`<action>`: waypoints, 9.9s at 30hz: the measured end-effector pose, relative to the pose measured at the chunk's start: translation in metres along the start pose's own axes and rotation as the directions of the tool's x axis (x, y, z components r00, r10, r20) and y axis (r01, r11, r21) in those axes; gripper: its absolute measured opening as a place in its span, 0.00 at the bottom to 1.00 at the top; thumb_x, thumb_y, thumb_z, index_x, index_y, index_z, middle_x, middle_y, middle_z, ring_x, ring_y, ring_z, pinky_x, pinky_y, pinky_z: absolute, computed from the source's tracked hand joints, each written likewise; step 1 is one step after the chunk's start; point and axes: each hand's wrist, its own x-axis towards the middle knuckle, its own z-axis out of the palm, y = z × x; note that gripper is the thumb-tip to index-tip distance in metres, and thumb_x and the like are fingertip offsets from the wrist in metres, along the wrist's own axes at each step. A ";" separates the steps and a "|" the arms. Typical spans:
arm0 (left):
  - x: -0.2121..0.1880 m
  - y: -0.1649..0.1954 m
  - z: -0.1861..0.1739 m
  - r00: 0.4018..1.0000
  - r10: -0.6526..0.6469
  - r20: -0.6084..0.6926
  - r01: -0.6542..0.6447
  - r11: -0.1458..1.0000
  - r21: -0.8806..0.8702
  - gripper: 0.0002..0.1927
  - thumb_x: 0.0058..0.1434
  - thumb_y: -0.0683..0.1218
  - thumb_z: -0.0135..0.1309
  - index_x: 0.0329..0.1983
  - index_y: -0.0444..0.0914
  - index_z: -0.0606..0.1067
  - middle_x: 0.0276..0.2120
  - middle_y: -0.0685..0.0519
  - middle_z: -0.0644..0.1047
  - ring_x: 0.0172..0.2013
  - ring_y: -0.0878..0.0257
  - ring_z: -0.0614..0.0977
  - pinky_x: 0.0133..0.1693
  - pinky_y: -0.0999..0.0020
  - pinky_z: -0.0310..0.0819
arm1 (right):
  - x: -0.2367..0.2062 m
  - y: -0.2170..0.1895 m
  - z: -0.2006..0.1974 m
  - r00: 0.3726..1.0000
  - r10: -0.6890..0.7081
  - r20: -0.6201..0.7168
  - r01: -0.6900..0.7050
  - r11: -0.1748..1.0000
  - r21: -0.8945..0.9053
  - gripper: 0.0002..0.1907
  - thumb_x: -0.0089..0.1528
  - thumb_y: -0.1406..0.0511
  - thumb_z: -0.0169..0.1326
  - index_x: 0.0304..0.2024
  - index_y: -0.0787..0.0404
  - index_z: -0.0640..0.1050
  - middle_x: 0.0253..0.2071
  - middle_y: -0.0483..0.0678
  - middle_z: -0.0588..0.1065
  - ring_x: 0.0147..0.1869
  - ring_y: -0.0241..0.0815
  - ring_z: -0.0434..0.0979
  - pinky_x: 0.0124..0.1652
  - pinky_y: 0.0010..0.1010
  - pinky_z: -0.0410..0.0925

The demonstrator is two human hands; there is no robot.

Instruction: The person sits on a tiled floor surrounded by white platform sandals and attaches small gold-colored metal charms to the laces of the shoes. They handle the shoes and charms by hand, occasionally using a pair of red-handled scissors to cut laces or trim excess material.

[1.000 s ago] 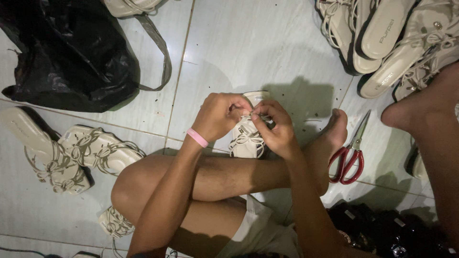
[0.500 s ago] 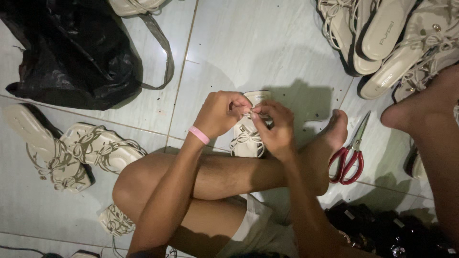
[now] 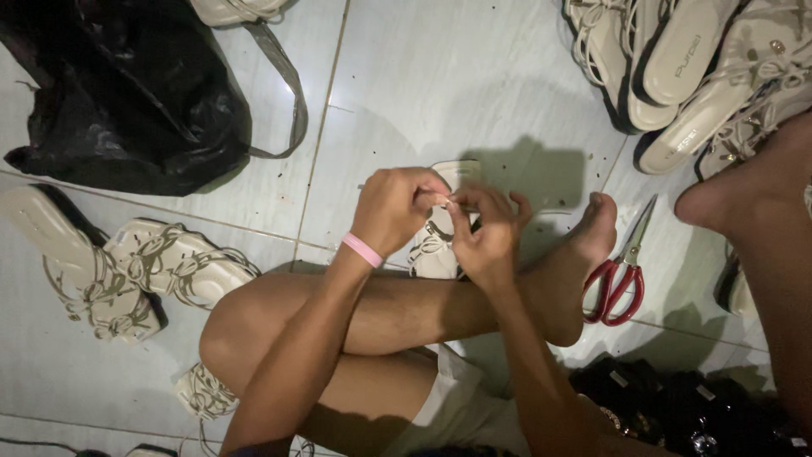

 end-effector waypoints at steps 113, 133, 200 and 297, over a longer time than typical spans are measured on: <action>-0.181 0.415 -0.072 0.746 0.635 -0.200 -0.263 0.557 0.787 0.10 0.65 0.44 0.62 0.42 0.32 0.77 0.36 0.40 0.81 0.39 0.43 0.83 0.40 0.52 0.76 | -0.047 -0.073 -0.332 0.885 -0.337 -0.321 0.272 0.934 -0.231 0.23 0.63 0.60 0.56 0.58 0.64 0.74 0.56 0.60 0.75 0.57 0.56 0.76 0.55 0.44 0.69; 0.025 0.217 -0.084 0.987 -0.011 -0.160 0.040 0.984 0.176 0.11 0.62 0.50 0.57 0.38 0.38 0.80 0.31 0.51 0.83 0.34 0.65 0.83 0.40 0.66 0.77 | -0.076 0.083 -0.271 0.983 -0.124 -0.137 0.124 0.992 -0.014 0.31 0.57 0.62 0.58 0.59 0.71 0.69 0.51 0.60 0.76 0.48 0.49 0.81 0.47 0.33 0.74; 0.004 -0.012 0.033 0.866 -0.436 -0.247 0.232 0.787 -0.572 0.04 0.60 0.39 0.63 0.38 0.35 0.84 0.30 0.57 0.83 0.27 0.76 0.75 0.30 0.78 0.70 | 0.087 0.006 -0.030 0.930 -0.154 0.335 0.123 0.986 0.112 0.06 0.59 0.67 0.65 0.37 0.58 0.81 0.56 0.49 0.73 0.64 0.53 0.70 0.64 0.46 0.58; 0.017 0.045 0.056 0.986 -0.166 0.031 0.166 0.986 -0.020 0.05 0.57 0.45 0.59 0.36 0.48 0.82 0.36 0.60 0.85 0.43 0.61 0.79 0.54 0.50 0.50 | 0.000 0.100 -0.137 0.481 0.222 0.848 -0.739 0.623 0.256 0.14 0.67 0.66 0.43 0.49 0.70 0.73 0.31 0.42 0.69 0.33 0.32 0.67 0.33 0.23 0.64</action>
